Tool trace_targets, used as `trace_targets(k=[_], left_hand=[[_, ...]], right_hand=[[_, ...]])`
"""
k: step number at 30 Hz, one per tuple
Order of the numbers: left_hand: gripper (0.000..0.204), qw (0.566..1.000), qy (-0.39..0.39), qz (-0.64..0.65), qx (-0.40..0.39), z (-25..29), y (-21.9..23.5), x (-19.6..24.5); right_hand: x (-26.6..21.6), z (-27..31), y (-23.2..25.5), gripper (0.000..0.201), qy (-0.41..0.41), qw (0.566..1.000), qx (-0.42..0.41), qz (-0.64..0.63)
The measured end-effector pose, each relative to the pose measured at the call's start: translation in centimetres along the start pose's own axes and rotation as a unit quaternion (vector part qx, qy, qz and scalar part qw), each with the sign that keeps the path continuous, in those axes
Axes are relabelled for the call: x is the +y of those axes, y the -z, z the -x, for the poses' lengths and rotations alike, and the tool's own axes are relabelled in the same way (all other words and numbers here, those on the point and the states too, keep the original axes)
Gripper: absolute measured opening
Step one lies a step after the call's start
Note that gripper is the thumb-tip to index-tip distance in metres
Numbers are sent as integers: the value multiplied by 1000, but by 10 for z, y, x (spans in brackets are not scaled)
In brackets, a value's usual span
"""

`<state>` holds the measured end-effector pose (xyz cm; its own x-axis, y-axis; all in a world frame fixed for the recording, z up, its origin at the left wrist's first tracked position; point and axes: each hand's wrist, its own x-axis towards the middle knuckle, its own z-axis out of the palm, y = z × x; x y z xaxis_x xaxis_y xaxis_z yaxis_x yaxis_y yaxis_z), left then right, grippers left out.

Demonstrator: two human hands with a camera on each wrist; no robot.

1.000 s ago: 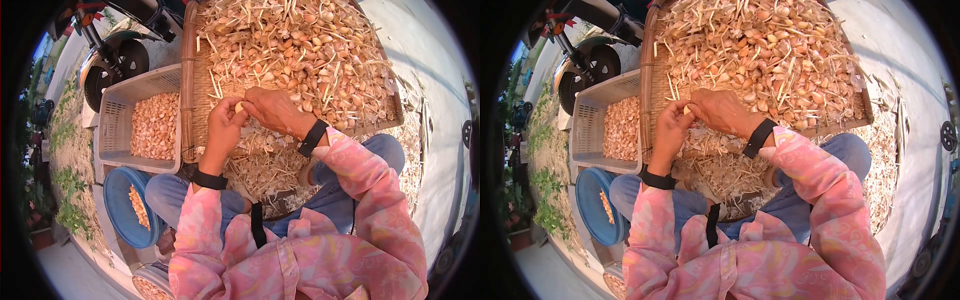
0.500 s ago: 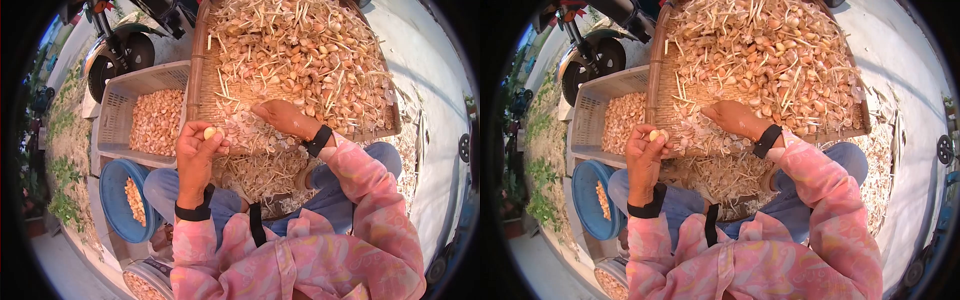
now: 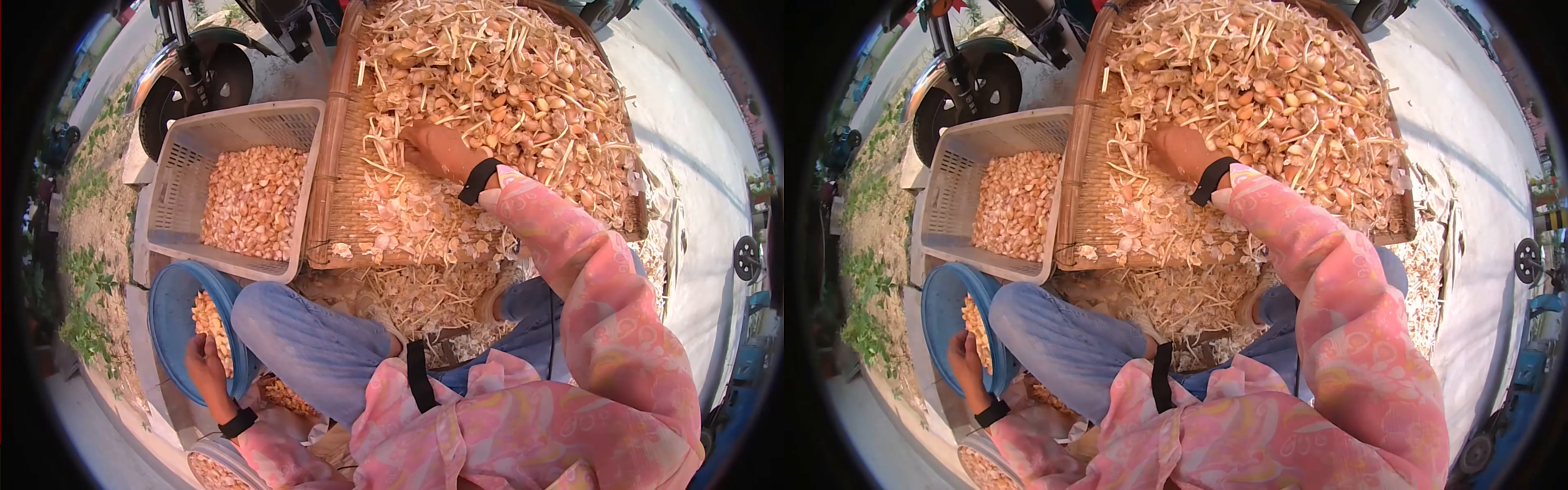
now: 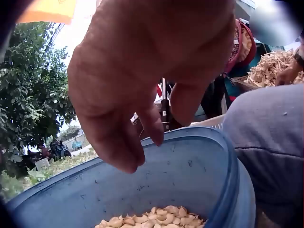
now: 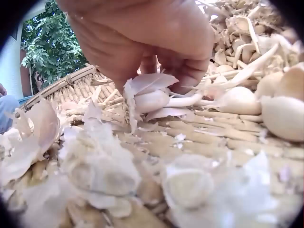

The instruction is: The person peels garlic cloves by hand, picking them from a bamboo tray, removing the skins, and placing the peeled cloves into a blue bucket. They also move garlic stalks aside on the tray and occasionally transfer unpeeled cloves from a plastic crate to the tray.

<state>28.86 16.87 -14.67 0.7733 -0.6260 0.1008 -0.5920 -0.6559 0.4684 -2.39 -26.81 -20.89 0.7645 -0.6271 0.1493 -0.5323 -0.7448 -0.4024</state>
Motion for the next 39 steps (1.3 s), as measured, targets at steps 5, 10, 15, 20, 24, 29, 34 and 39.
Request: trace_targets(k=[5, 10, 15, 20, 24, 29, 34, 39], left_hand=[[21, 945, -66, 302, -103, -20, -44, 164], [29, 821, -11, 457, -343, -34, -146, 275], [30, 713, 15, 587, -384, -19, -185, 310], [19, 654, 97, 671, -336, -6, -193, 303], [16, 687, 72, 644, -330, 6, -191, 306], [19, 736, 20, 594, -323, 17, -177, 301], [20, 663, 94, 662, -337, 16, -171, 281], [20, 597, 238, 689, -333, 14, -168, 255]], right_hand=[[-19, 27, 24, 25, -32, 997, -63, -23], [-17, 44, 33, 26, -89, 913, -66, -392], [-36, 67, 49, 36, -44, 923, -34, -380], [-60, 83, 61, 37, -35, 967, 54, -247], [-57, 86, 55, 28, 27, 968, 46, -246], [-53, 92, 58, 19, 27, 927, -26, -373], [-49, 95, 57, 16, -86, 784, -149, -596], [-28, 84, 53, 21, -226, 812, -215, -493]])
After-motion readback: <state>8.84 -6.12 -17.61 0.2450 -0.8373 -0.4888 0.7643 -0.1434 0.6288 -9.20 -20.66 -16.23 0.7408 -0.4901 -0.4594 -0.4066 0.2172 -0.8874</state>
